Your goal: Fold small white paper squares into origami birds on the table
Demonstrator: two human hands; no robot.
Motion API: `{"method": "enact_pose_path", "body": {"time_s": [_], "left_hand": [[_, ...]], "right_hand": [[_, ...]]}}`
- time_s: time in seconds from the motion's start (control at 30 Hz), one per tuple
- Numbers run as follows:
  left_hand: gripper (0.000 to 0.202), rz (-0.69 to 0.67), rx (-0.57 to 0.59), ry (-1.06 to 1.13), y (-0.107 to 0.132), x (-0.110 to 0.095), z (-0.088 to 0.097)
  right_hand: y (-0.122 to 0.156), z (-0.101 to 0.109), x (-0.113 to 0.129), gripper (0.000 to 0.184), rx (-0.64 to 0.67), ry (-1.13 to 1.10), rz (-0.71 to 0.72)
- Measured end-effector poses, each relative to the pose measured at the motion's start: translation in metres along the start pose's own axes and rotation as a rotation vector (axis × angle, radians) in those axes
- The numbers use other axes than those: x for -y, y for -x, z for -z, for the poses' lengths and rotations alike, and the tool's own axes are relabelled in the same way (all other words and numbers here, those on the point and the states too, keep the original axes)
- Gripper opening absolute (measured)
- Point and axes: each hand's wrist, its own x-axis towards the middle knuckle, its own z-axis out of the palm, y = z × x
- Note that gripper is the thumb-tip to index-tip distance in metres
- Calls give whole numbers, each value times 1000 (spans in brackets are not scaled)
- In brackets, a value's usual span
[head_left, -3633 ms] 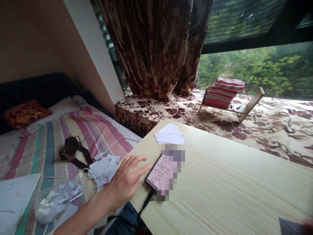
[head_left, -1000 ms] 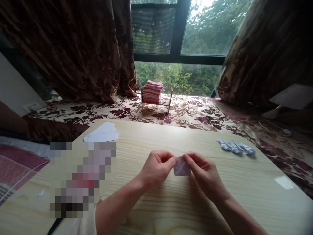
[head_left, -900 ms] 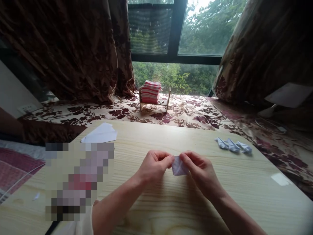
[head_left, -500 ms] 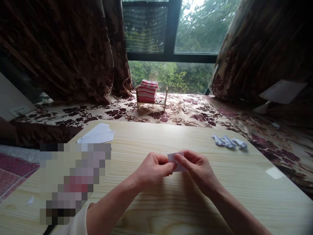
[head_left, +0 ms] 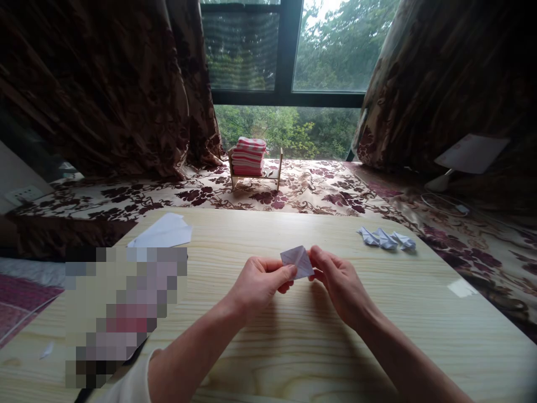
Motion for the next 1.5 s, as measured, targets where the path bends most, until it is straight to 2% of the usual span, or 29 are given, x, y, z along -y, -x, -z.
{"method": "enact_pose_path", "body": {"time_s": [0.07, 0.17, 0.3, 0.4, 0.7, 0.9, 1.17, 1.5], "left_hand": [[28, 31, 24, 9, 0, 0, 0], [23, 40, 32, 3, -1, -2, 2], [29, -37, -94, 32, -4, -2, 7], [25, -42, -114, 3, -5, 0, 8], [20, -40, -63, -4, -5, 1, 7], [25, -51, -144, 54, -5, 1, 8], [32, 84, -42, 184, -5, 2, 8], [30, 87, 11, 148, 0, -2, 7]], "right_hand": [[3, -1, 3, 36, 87, 47, 13], [6, -3, 6, 33, 121, 116, 54], [7, -3, 7, 28, 150, 244, 131], [8, -1, 5, 25, 162, 298, 168], [6, 1, 1, 23, 80, 124, 90], [6, 0, 8, 29, 105, 239, 50], [6, -1, 7, 30, 74, 294, 72], [7, -2, 8, 24, 84, 284, 145]]}}
